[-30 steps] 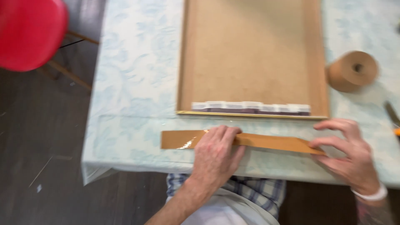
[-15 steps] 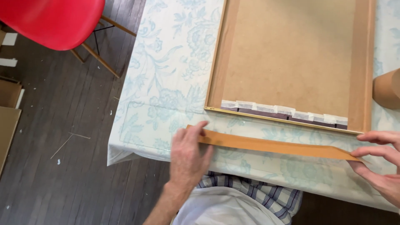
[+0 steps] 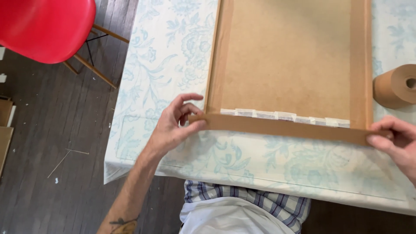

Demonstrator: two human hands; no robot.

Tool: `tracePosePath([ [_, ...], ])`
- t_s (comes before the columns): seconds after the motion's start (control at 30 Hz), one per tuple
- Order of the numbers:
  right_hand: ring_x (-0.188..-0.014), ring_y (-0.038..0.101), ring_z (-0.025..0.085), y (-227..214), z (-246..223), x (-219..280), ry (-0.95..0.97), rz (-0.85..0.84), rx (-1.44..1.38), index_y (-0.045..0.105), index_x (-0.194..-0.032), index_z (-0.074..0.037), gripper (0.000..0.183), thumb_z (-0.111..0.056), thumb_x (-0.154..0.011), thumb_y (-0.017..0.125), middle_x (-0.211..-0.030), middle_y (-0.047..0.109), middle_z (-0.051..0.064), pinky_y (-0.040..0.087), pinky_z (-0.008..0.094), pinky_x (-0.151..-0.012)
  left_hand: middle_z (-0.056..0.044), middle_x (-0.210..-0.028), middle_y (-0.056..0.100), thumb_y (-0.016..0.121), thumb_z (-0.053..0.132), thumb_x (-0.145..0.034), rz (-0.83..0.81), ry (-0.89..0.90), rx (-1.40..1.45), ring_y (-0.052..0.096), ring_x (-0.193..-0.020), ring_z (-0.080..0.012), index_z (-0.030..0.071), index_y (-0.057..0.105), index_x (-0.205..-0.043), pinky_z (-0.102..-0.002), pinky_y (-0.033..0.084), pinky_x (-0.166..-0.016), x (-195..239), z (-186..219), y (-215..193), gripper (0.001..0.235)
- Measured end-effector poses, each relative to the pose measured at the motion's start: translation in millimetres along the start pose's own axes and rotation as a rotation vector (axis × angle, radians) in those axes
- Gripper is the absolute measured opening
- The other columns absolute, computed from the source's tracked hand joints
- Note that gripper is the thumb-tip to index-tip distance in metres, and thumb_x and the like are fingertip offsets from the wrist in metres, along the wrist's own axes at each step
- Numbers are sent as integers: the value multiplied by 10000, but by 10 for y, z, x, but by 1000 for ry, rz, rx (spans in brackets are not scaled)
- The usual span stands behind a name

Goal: Applying water-activated paper tape to the back of a picture frame, smoothing it down with a cloth, and trimming the edges with a utility knife.

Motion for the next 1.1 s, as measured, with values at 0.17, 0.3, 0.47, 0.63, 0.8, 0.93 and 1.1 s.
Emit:
tracePosePath([
  [0.17,-690,365,78,43,-386,-168,282,104,52,710,-1065,-68,136,-90,-933,731,-710,389,-34,320,229,-642,38,-891,631,716,61,-891,12,-123,117,535,-755,-47,117,565,-1353,-190,448,-680,-295,-79,78,490],
  [0.3,-777,513,93,62,-617,-278,417,86,114,756,-1074,-45,192,-131,-902,769,-851,643,13,400,249,-683,-1,-949,670,723,55,-891,-38,-124,115,635,-817,-72,117,552,-1376,-204,537,-726,-371,-254,106,518],
  [0.47,-627,499,61,58,-851,-341,405,-27,31,771,-978,-62,118,-129,-885,797,-652,516,-57,417,221,-630,-52,-901,632,703,3,-881,74,-311,2,536,-760,-122,99,589,-1382,-228,414,-713,-408,-29,166,523],
  [0.63,-710,626,93,14,-803,-405,449,-49,-73,762,-983,-49,117,-118,-890,783,-788,708,20,497,217,-672,-46,-912,632,702,30,-890,87,-401,-81,500,-773,-154,126,603,-1394,-270,396,-772,-464,64,228,523],
  [0.8,-740,630,85,7,-898,-424,459,-110,-70,759,-916,-67,84,-148,-898,771,-780,704,4,509,225,-725,-55,-906,619,691,14,-883,78,-401,-89,541,-799,-167,106,594,-1410,-275,413,-793,-474,8,195,543],
  [0.93,-676,546,78,-7,-836,-434,459,-125,-49,766,-933,-78,81,-135,-885,798,-704,603,-23,464,228,-673,-54,-911,615,683,-2,-888,65,-404,-91,574,-863,-159,88,585,-1423,-267,444,-858,-482,-6,201,551],
  [1.1,-613,403,47,-1,-786,-424,424,-122,-29,775,-920,-95,83,-142,-870,822,-652,445,-79,380,215,-618,-20,-902,610,704,18,-882,80,-427,-128,525,-799,-127,105,598,-1404,-250,420,-809,-485,22,221,539],
])
Point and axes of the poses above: each hand's wrist, its own x-axis away from the middle knuckle, its own y-axis out of the palm, z = x × y, the point moved 1 cm from there along -x, towards the middle knuckle
